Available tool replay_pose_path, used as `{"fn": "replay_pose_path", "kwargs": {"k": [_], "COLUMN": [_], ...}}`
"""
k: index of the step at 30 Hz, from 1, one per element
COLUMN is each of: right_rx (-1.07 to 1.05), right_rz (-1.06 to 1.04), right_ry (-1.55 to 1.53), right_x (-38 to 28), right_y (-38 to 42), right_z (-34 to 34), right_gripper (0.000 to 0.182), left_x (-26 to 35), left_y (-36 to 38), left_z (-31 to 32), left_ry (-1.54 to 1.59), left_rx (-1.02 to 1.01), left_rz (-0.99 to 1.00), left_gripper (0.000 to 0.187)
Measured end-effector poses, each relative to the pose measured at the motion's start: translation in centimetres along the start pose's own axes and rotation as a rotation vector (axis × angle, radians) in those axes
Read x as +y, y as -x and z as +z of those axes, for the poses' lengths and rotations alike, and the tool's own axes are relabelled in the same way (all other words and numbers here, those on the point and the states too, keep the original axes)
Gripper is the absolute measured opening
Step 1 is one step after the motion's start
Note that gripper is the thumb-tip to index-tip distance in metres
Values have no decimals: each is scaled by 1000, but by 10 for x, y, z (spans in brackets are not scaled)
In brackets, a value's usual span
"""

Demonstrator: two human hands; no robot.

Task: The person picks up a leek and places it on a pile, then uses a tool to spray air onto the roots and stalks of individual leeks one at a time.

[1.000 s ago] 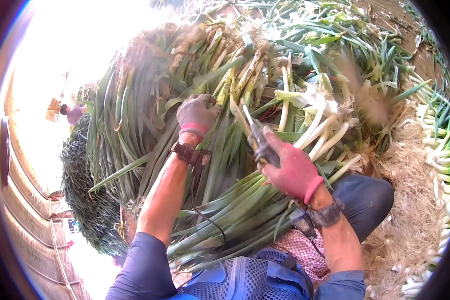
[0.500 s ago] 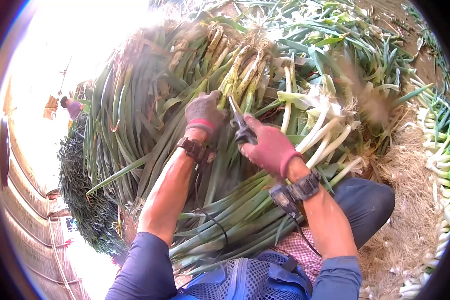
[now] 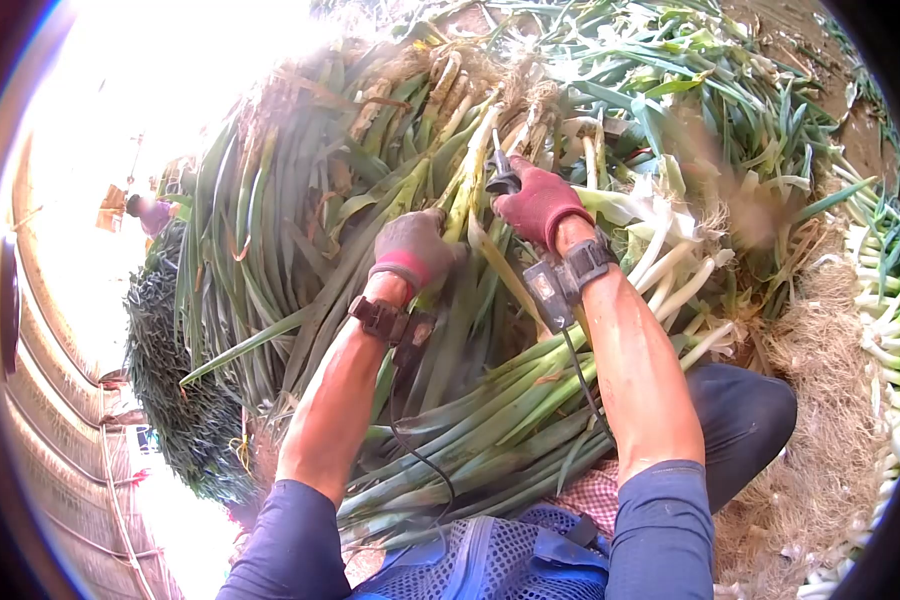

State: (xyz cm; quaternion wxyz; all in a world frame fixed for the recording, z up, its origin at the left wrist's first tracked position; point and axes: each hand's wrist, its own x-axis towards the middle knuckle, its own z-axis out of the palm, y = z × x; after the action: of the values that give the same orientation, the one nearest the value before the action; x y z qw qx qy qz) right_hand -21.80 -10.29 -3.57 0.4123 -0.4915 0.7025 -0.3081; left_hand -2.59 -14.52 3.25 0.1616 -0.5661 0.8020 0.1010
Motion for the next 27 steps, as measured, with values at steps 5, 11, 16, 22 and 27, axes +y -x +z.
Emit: {"fn": "replay_pose_path", "kwargs": {"k": [5,11,16,22,27], "right_rx": [-62,-100,-54,22,33], "right_rz": [-55,-156,-105,5,66], "right_ry": [-45,-68,-16,-9,-73], "right_x": [9,21,18,9,10], "right_y": [53,121,81,10,-9], "right_z": [14,26,23,12,4], "right_gripper": [81,85,83,85,86], "left_x": [1,6,9,10,14], "left_y": [12,5,6,7,9], "left_z": [-4,5,13,20,18], "left_ry": [11,-34,-75,-110,-127], "left_rx": [-47,-58,-15,42,27], "left_rz": [-48,-122,-114,-115,-126], "left_gripper": [49,53,52,55,56]}}
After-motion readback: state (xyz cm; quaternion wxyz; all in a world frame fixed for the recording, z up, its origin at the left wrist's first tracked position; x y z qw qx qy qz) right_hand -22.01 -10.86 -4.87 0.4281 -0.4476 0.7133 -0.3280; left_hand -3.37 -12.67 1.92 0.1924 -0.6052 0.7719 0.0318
